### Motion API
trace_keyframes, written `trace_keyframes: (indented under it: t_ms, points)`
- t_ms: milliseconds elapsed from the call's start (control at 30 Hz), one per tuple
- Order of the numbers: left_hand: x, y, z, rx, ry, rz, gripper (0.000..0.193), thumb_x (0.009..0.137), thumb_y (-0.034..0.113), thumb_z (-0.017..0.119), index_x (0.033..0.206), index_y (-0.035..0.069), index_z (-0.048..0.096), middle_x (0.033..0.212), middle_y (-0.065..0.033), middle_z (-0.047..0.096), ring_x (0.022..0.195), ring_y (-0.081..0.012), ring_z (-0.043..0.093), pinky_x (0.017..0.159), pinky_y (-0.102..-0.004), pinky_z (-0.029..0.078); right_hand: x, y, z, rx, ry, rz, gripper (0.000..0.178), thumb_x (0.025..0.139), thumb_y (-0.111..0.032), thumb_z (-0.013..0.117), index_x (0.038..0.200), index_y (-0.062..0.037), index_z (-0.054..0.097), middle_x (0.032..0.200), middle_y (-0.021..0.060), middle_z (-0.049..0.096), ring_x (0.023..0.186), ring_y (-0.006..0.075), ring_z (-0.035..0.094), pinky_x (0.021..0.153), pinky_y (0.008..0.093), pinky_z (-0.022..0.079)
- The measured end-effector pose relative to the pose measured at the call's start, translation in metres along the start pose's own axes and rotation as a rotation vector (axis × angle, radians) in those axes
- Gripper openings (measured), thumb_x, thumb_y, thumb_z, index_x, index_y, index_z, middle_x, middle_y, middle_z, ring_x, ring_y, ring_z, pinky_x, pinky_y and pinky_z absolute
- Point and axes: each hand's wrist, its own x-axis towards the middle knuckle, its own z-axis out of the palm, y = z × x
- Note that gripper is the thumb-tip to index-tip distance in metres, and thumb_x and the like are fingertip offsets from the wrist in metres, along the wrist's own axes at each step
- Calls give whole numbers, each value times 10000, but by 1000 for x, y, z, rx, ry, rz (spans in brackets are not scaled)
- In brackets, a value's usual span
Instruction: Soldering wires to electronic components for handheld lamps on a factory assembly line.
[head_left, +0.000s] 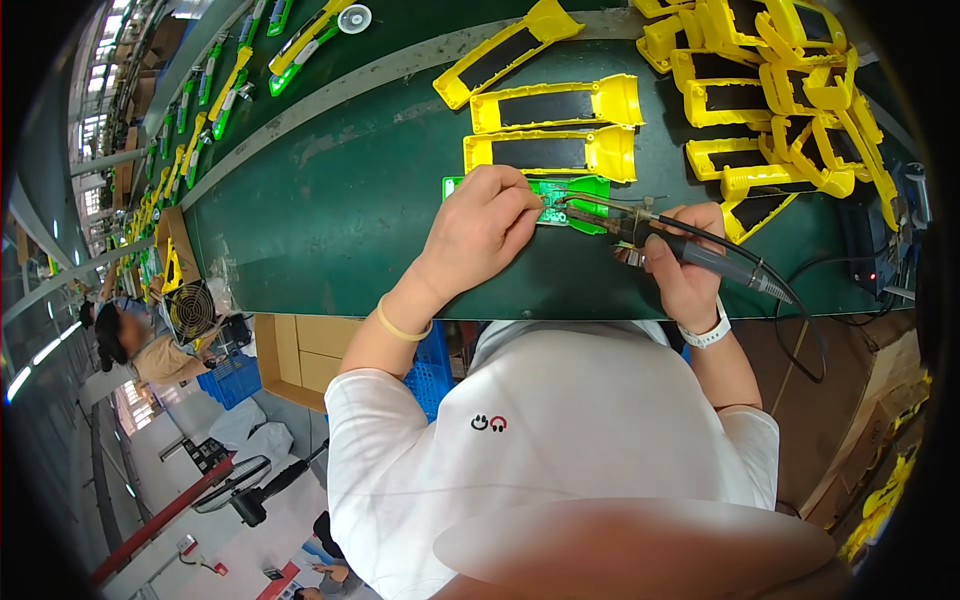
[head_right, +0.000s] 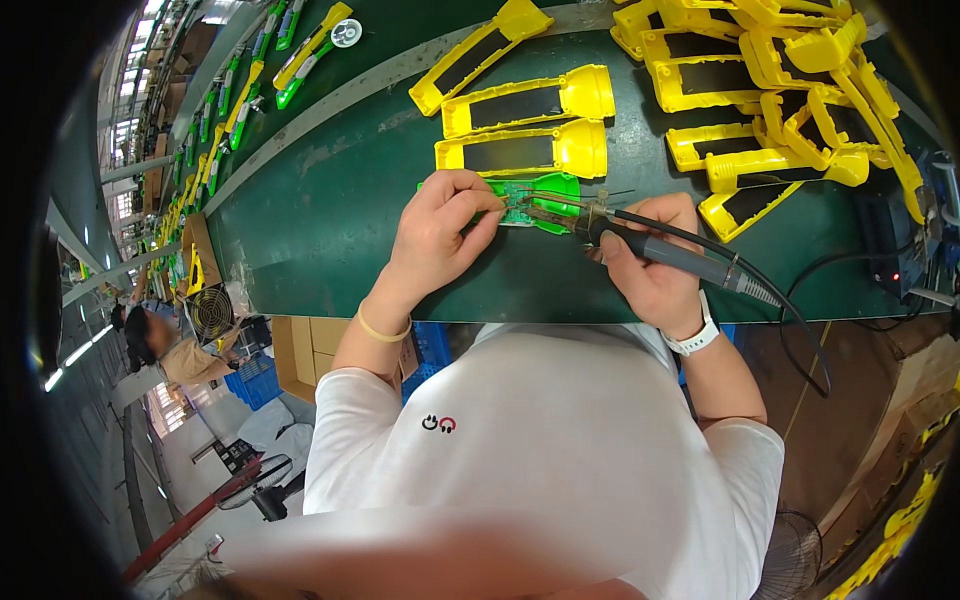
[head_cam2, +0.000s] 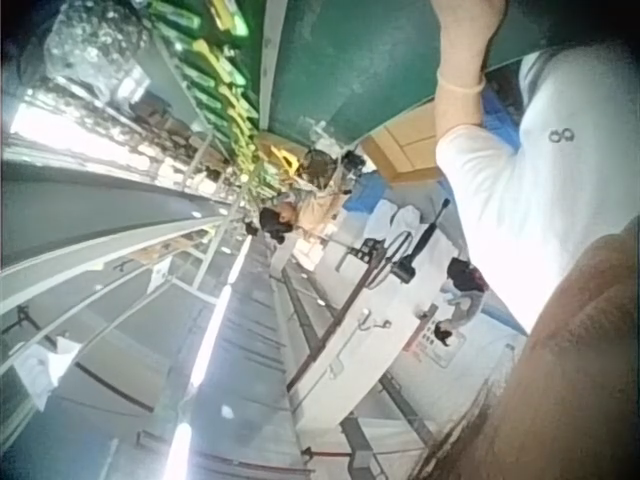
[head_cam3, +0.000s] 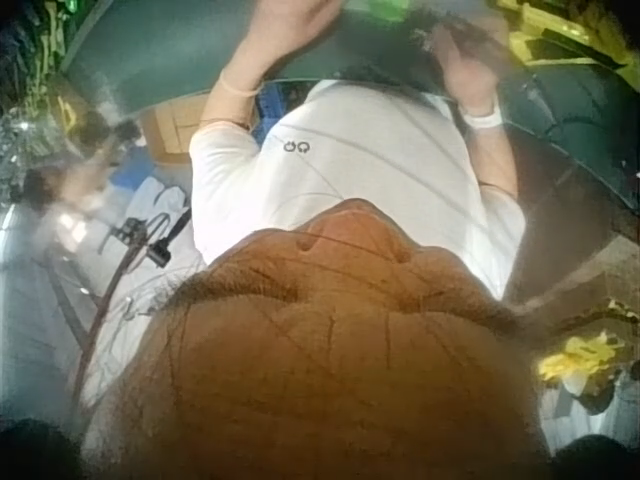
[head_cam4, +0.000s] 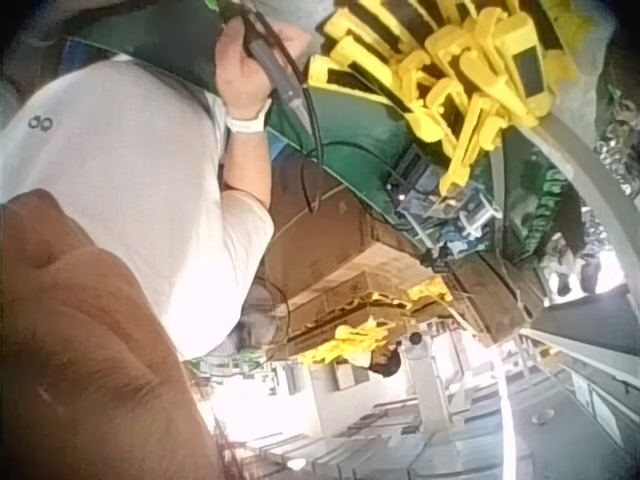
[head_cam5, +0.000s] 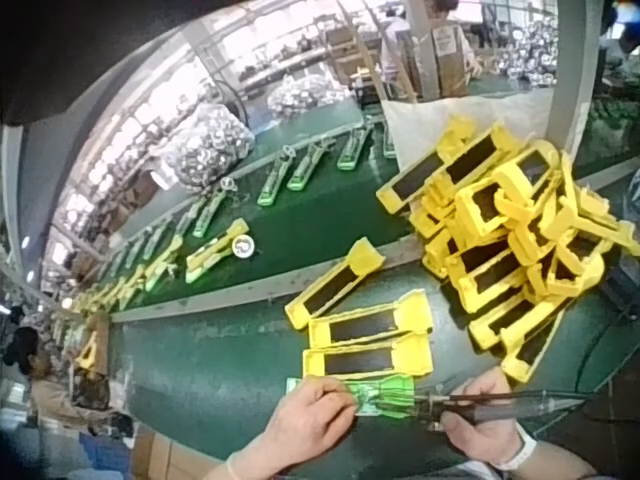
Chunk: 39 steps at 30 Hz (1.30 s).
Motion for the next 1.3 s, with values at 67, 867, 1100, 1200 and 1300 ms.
trace_keyframes:
  t_ms: [67,867,1100,1200,1300]
  points:
    - [0,1,0,16,-11,-20,142,691,7,684,803,47,606,844,-74,567,753,-225,567,640,-302,468,0,-1,2,36,-8,12,260,813,26,594,943,-18,373,833,85,527,688,118,586,598,235,487]
    - [2,8,-21,349,139,35,300,644,164,773,852,33,602,886,-95,554,749,-276,540,661,-332,467,-2,3,-5,68,140,77,256,846,-143,601,973,-61,394,828,47,478,544,85,420,475,208,373]
    - [-29,26,-45,61,-114,-491,124,739,87,717,814,28,637,767,-76,624,569,-164,569,502,-256,432,-2,-1,-7,118,129,60,245,853,-145,594,970,-61,397,830,44,475,540,82,414,474,208,376]
    - [-23,21,-27,-172,-34,-401,129,744,53,701,862,35,652,761,-89,620,582,-170,564,526,-263,446,-3,0,-8,121,112,54,236,854,-139,590,966,-61,397,831,46,477,537,83,418,473,208,373]
    - [-19,8,-11,39,-16,-92,187,710,28,691,894,51,661,808,-86,608,722,-209,582,610,-291,471,-5,3,-9,103,97,54,224,855,-120,584,961,-61,396,830,49,479,534,83,421,471,209,370]
